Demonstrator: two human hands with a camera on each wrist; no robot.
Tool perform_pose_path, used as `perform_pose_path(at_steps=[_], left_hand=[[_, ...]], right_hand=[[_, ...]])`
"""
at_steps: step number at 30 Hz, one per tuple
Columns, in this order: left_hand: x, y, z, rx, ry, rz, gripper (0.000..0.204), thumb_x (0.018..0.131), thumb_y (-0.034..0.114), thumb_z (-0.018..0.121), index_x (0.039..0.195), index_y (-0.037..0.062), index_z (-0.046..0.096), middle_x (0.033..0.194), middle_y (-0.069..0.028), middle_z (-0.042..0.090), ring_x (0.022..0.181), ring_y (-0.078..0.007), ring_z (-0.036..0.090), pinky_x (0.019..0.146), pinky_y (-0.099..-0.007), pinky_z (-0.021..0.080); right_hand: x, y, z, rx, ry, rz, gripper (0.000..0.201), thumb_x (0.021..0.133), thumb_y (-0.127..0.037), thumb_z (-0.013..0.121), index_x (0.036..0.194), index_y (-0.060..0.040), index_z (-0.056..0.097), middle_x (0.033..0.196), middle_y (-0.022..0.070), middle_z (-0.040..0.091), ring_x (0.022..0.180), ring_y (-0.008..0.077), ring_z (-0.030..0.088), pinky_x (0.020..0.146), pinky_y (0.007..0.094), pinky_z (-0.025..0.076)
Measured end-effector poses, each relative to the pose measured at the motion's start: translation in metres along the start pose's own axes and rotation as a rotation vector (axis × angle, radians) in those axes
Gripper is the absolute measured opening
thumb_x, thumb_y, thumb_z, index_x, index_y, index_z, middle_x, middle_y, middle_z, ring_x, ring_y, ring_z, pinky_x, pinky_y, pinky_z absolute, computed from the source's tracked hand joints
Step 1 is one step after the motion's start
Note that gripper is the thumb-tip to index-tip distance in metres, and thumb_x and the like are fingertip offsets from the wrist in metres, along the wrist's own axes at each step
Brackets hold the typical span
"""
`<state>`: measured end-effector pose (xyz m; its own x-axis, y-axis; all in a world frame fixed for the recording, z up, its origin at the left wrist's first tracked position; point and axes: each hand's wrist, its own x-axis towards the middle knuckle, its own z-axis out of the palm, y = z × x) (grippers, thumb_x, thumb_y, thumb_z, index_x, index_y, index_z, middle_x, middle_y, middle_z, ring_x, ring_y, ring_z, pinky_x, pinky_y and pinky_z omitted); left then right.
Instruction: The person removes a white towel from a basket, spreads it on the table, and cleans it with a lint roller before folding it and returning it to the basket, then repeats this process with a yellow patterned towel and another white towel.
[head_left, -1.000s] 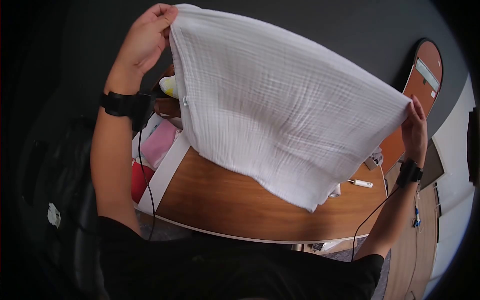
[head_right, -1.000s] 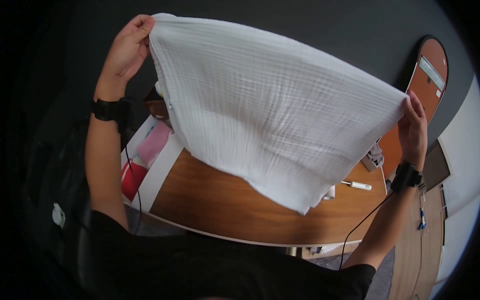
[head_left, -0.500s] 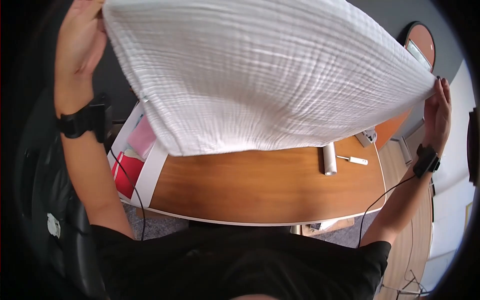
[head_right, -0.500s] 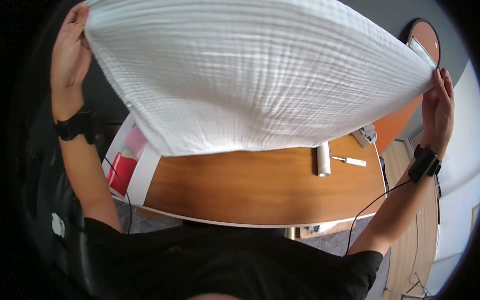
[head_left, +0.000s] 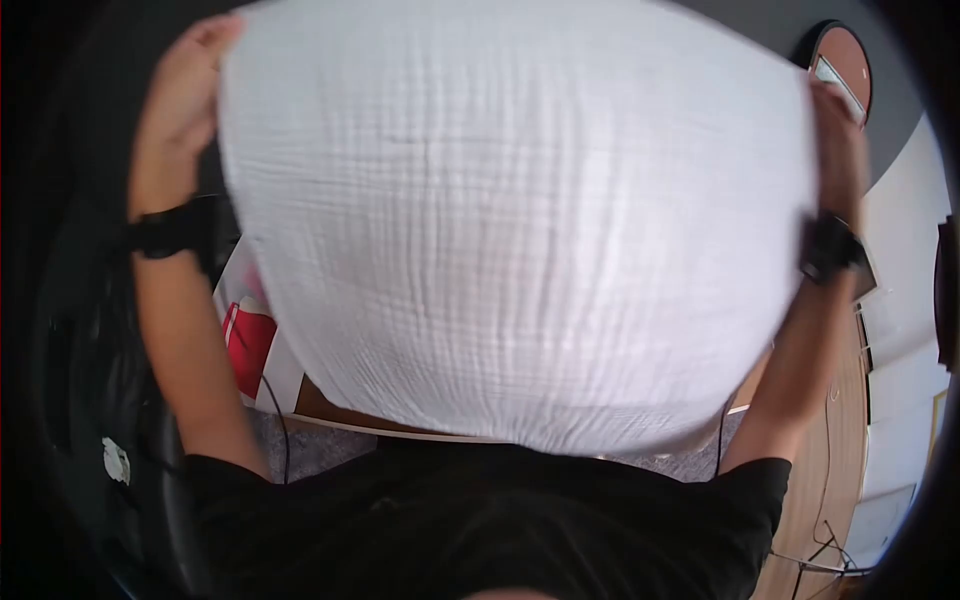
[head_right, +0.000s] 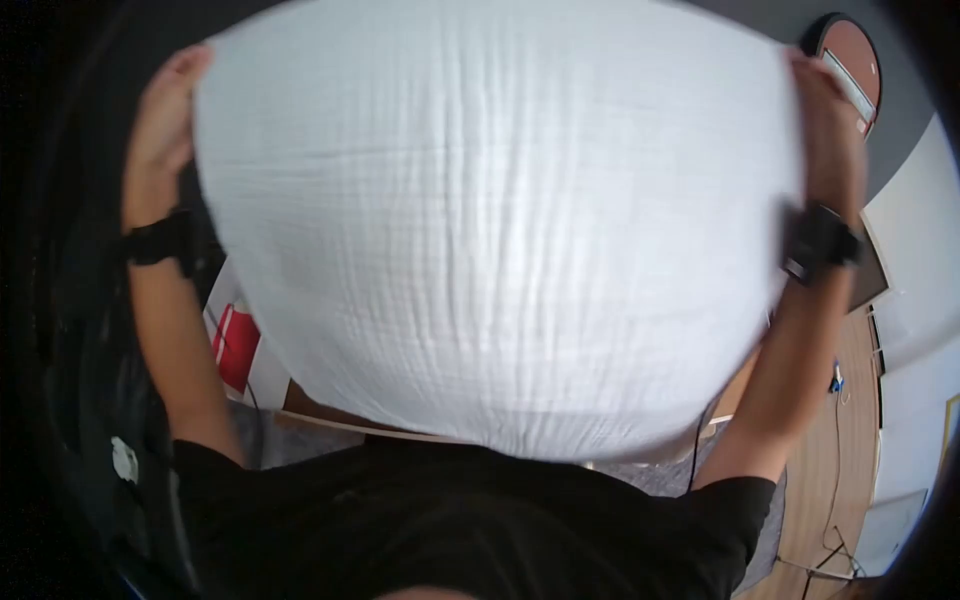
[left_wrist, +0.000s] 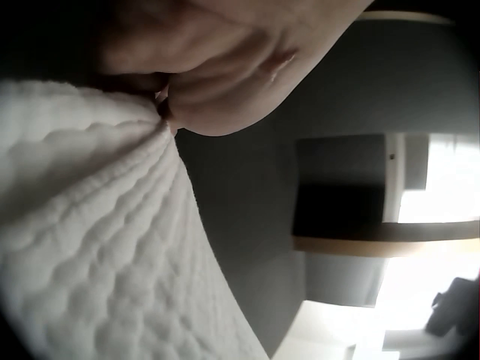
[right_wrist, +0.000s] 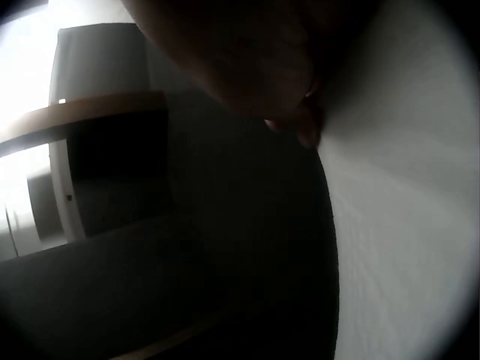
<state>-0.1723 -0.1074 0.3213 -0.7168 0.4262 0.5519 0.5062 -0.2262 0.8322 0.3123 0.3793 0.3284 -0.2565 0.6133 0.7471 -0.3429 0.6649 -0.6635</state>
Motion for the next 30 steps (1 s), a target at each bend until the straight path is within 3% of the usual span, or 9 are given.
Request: perform_pose_path(at_steps=[3, 5, 7, 9, 13, 15, 17, 19, 30], left_hand=[[0.009, -0.122, 0.031, 0.149, -0.005, -0.172, 0.015, 0.106, 0.019, 0.073, 0.111, 0.0060, 0.068, 0.101, -0.0021, 0.070, 0.092, -0.0124, 0.065, 0.085, -0.0312, 0.056], [-0.020, -0.170, 0.066, 0.456, 0.058, -0.182, 0.015, 0.104, 0.016, 0.072, 0.109, 0.0022, 0.068, 0.105, -0.0090, 0.071, 0.099, -0.0216, 0.067, 0.091, -0.0401, 0.056], [-0.043, -0.228, 0.082, 0.560, -0.085, -0.311, 0.039, 0.101, 0.013, 0.073, 0.133, -0.0031, 0.058, 0.113, -0.0131, 0.072, 0.107, -0.0244, 0.069, 0.095, -0.0402, 0.056], [-0.062, -0.284, 0.095, 0.634, -0.289, -0.388, 0.059, 0.096, 0.017, 0.080, 0.143, -0.0054, 0.052, 0.114, -0.0219, 0.073, 0.110, -0.0328, 0.073, 0.096, -0.0421, 0.058], [-0.109, -0.279, 0.139, 0.975, -0.540, -0.232, 0.073, 0.095, 0.033, 0.081, 0.149, -0.0067, 0.050, 0.146, -0.0323, 0.061, 0.133, -0.0476, 0.062, 0.110, -0.0485, 0.053], [-0.123, -0.282, 0.157, 0.980, -0.586, -0.378, 0.076, 0.100, 0.041, 0.075, 0.156, -0.0030, 0.047, 0.161, -0.0326, 0.048, 0.147, -0.0492, 0.050, 0.118, -0.0527, 0.046], [-0.144, -0.290, 0.168, 1.078, -0.618, -0.298, 0.078, 0.103, 0.047, 0.069, 0.161, 0.0013, 0.044, 0.169, -0.0308, 0.036, 0.156, -0.0490, 0.036, 0.125, -0.0569, 0.036], [-0.159, -0.297, 0.177, 1.073, -0.696, -0.318, 0.081, 0.106, 0.057, 0.059, 0.169, 0.0092, 0.039, 0.181, -0.0250, 0.015, 0.167, -0.0468, 0.010, 0.133, -0.0615, 0.014], [-0.173, -0.314, 0.171, 0.993, -0.630, -0.160, 0.079, 0.109, 0.058, 0.054, 0.169, 0.0078, 0.039, 0.181, -0.0187, 0.023, 0.169, -0.0379, 0.013, 0.135, -0.0542, 0.011]], right_hand=[[-0.008, 0.110, 0.043, 0.057, -0.011, 0.305, 0.002, 0.104, -0.009, 0.072, 0.106, -0.0089, 0.074, 0.099, 0.0019, 0.073, 0.087, 0.0103, 0.067, 0.075, 0.0236, 0.052], [-0.028, 0.198, 0.059, -0.094, -0.022, 0.455, 0.011, 0.101, -0.002, 0.069, 0.102, -0.0097, 0.077, 0.102, 0.0060, 0.079, 0.091, 0.0135, 0.074, 0.073, 0.0268, 0.056], [-0.056, 0.272, 0.076, -0.622, -0.130, 0.463, 0.008, 0.091, -0.006, 0.078, 0.098, -0.0102, 0.081, 0.098, 0.0092, 0.080, 0.086, 0.0256, 0.078, 0.080, 0.0385, 0.061], [-0.100, 0.321, 0.082, -0.834, -0.431, 0.175, 0.016, 0.090, 0.003, 0.073, 0.104, -0.0035, 0.078, 0.100, 0.0130, 0.077, 0.089, 0.0251, 0.076, 0.083, 0.0363, 0.061], [-0.174, 0.304, 0.129, -0.851, -0.607, 0.066, 0.028, 0.084, -0.002, 0.084, 0.111, -0.0035, 0.078, 0.127, 0.0181, 0.070, 0.125, 0.0362, 0.066, 0.107, 0.0452, 0.055], [-0.202, 0.278, 0.150, -0.904, -0.732, 0.159, 0.030, 0.092, -0.015, 0.080, 0.120, -0.0062, 0.077, 0.144, 0.0186, 0.064, 0.134, 0.0396, 0.062, 0.113, 0.0457, 0.052], [-0.225, 0.256, 0.170, -1.144, -0.932, 0.236, 0.053, 0.105, -0.042, 0.064, 0.149, -0.0114, 0.064, 0.166, 0.0152, 0.050, 0.155, 0.0373, 0.045, 0.120, 0.0625, 0.041], [-0.261, 0.280, 0.175, -1.145, -0.814, 0.267, 0.063, 0.108, -0.052, 0.058, 0.161, -0.0176, 0.053, 0.173, 0.0128, 0.042, 0.163, 0.0356, 0.033, 0.125, 0.0673, 0.031], [-0.255, 0.278, 0.165, -1.188, -0.737, 0.387, 0.075, 0.107, -0.071, 0.047, 0.169, -0.0300, 0.044, 0.181, 0.0027, 0.032, 0.169, 0.0319, 0.019, 0.133, 0.0632, 0.011]])
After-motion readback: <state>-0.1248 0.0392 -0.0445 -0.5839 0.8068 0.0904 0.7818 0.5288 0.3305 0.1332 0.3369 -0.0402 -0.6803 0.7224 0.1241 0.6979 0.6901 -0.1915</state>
